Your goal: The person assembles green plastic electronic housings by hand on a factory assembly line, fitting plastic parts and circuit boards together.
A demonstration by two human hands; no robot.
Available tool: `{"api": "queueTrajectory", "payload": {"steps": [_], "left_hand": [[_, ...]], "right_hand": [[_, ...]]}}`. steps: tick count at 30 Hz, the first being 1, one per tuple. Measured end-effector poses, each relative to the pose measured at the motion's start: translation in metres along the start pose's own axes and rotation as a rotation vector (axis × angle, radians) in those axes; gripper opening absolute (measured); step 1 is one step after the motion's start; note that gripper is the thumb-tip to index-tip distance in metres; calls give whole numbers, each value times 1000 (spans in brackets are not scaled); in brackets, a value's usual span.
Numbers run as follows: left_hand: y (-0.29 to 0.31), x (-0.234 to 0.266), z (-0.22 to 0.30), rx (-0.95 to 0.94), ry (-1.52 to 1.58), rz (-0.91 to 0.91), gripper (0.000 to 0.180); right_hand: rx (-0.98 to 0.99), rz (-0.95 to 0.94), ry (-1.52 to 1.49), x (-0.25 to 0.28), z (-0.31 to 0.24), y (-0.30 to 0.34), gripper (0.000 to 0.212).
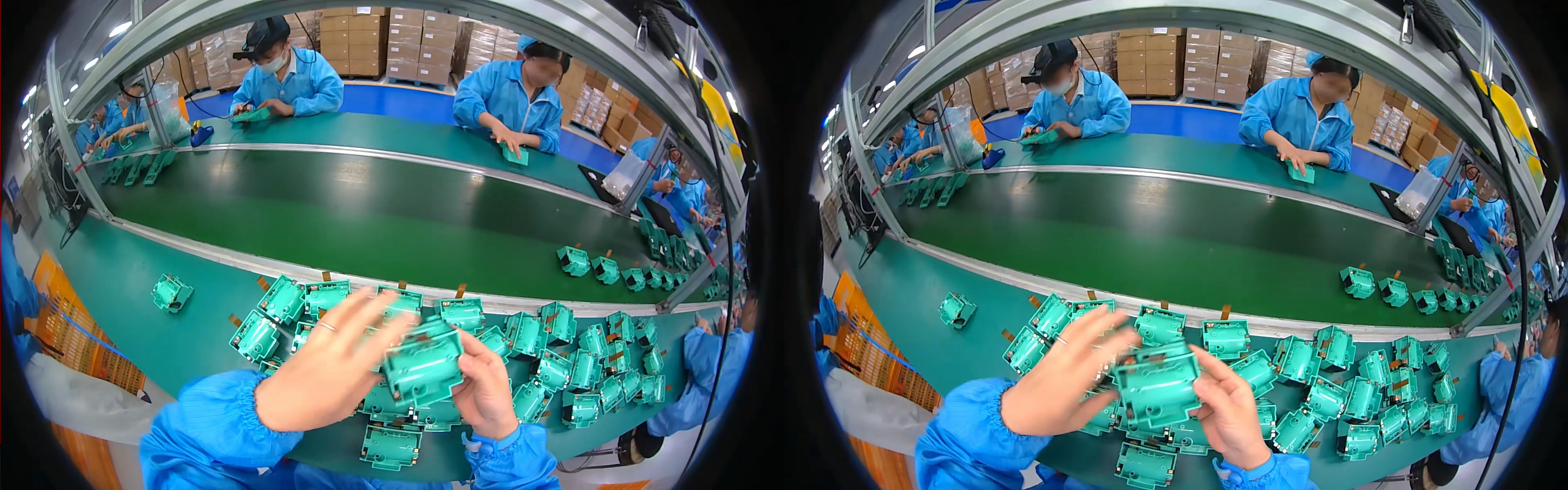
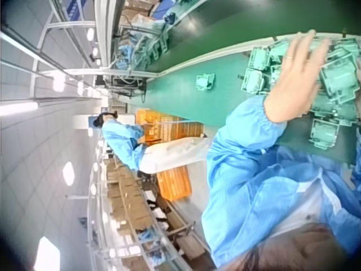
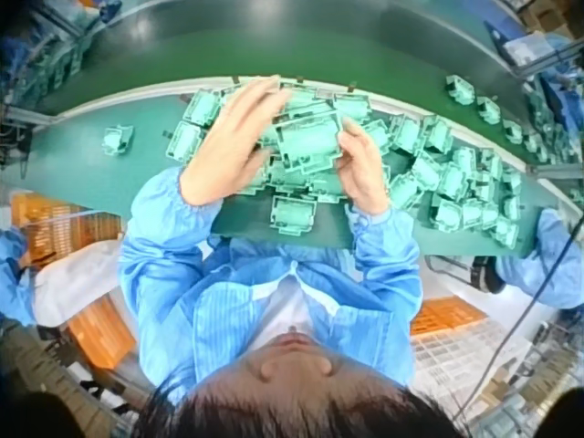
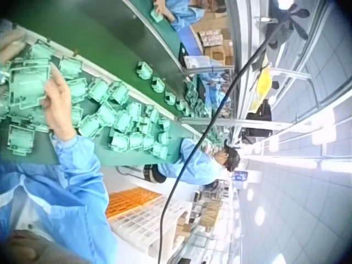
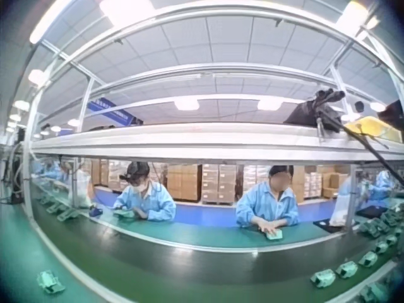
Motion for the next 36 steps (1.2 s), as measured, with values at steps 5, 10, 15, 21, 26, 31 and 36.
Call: {"api": "queueTrajectory", "payload": {"steps": [5, 10, 15, 21, 26, 31, 36], "left_hand": [[23, -45, -23, 515, 1346, 21, 69], [25, -71, -32, 549, 1579, 123, 65], [21, -78, -34, 592, 1681, 112, 61], [33, -82, -38, 586, 1643, 78, 62], [33, -84, -37, 712, 1613, 126, 65], [36, -89, -39, 713, 1587, 106, 68], [31, -84, -22, 541, 1304, 182, 99]], "right_hand": [[133, 63, -153, -10, 3, -4, 53], [160, -5, -78, -3, 19, 4, 57], [7, -1, -291, 13, 25, 1, 53], [16, -42, -169, 5, 26, 4, 51], [1, -44, -206, 5, 27, 3, 50], [87, -7, -52, 3, 33, 6, 49], [165, 12, 191, -2, 44, 17, 47]]}}
Point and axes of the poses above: each hand's wrist, its own y-axis away from the middle knuckle, its own x-axis out of the back of the hand, z = x × y, the point moved 3 cm from there along -y, towards the middle knuckle
